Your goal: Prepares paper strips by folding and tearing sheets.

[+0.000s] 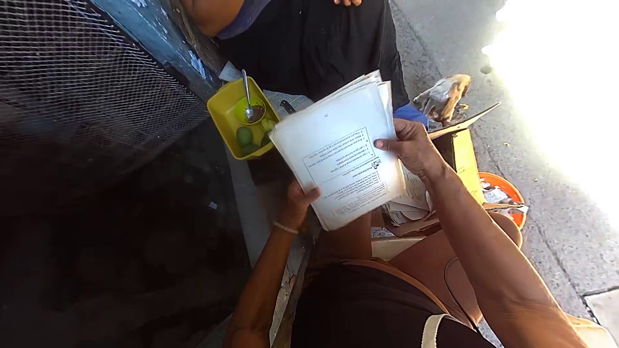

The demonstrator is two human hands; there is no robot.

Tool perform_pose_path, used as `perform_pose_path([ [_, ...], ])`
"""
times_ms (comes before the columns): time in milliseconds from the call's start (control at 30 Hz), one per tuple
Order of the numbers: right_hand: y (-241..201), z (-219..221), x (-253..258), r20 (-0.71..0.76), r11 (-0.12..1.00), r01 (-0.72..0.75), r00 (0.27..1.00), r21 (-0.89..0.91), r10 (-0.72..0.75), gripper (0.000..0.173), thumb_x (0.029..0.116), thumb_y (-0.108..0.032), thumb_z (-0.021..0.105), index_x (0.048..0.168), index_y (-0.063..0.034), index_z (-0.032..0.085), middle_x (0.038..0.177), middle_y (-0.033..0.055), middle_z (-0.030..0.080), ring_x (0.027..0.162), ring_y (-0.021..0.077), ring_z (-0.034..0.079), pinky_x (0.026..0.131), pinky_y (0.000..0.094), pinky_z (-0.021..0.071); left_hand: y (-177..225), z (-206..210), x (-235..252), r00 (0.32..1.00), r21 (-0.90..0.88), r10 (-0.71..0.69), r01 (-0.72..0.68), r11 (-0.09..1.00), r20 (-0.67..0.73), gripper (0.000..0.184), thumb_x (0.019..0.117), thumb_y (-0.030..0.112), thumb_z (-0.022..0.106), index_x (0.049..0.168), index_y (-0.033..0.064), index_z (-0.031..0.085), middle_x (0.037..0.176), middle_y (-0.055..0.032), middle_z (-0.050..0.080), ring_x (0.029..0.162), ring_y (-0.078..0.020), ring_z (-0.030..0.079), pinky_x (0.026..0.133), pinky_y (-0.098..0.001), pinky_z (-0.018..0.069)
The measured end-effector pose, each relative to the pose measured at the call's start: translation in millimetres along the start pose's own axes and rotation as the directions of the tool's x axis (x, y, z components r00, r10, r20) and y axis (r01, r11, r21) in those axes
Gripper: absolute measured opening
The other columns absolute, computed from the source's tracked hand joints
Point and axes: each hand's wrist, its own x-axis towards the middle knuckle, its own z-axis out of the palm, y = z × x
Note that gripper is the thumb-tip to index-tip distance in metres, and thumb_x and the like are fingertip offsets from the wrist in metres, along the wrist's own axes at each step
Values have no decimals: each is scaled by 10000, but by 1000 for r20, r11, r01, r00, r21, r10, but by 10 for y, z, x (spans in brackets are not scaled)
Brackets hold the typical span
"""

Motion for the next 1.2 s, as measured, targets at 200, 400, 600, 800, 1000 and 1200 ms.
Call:
perform_pose_path([
  [200,-257,-140,-458,103,973,232,968,-4,-230,459,794,47,755,1206,-137,667,1052,-43,746,900,58,718,794,242,624,383,413,92,927,301,364,-321,898,-96,158,967,23,660,1117,67,683,974,30,752,879,-63,726,818,-281,626],
  [400,-76,-59,-658,-26,988,27,999,-152,-32,277,770,97,771,967,-90,717,828,-51,755,717,16,704,663,217,609,121,561,9,939,321,317,-263,910,-130,96,920,-19,672,994,29,711,900,27,748,854,-45,713,815,-277,612],
  [600,-124,-132,-675,-75,943,231,964,-238,-255,383,764,14,822,1096,-121,687,1002,-77,741,944,4,697,870,228,602,360,626,-29,892,308,451,-424,852,-20,307,909,-7,714,1189,91,635,1079,56,735,1018,-59,702,923,-307,605],
  [800,200,-160,-740,26,775,179,978,-606,-205,404,821,-292,799,1111,-20,725,1052,132,724,1016,187,687,930,433,543,365,583,-15,964,452,243,-168,876,-112,165,987,28,614,1148,-6,628,963,27,727,906,-9,697,863,-247,595],
  [1000,52,-24,-807,0,911,216,973,-352,-231,77,847,-96,753,893,-49,714,769,-45,721,688,-40,668,653,174,578,360,601,-174,943,356,332,-306,883,-12,326,878,26,728,1174,13,594,976,45,736,923,-37,712,867,-275,614],
  [1200,331,176,-902,-126,939,44,988,-341,-92,99,861,-100,764,912,-45,701,777,-31,700,723,-22,654,699,212,558,38,676,-195,969,250,231,-203,947,-88,397,839,-9,736,1200,-31,572,1002,11,724,952,-36,700,899,-254,593],
])
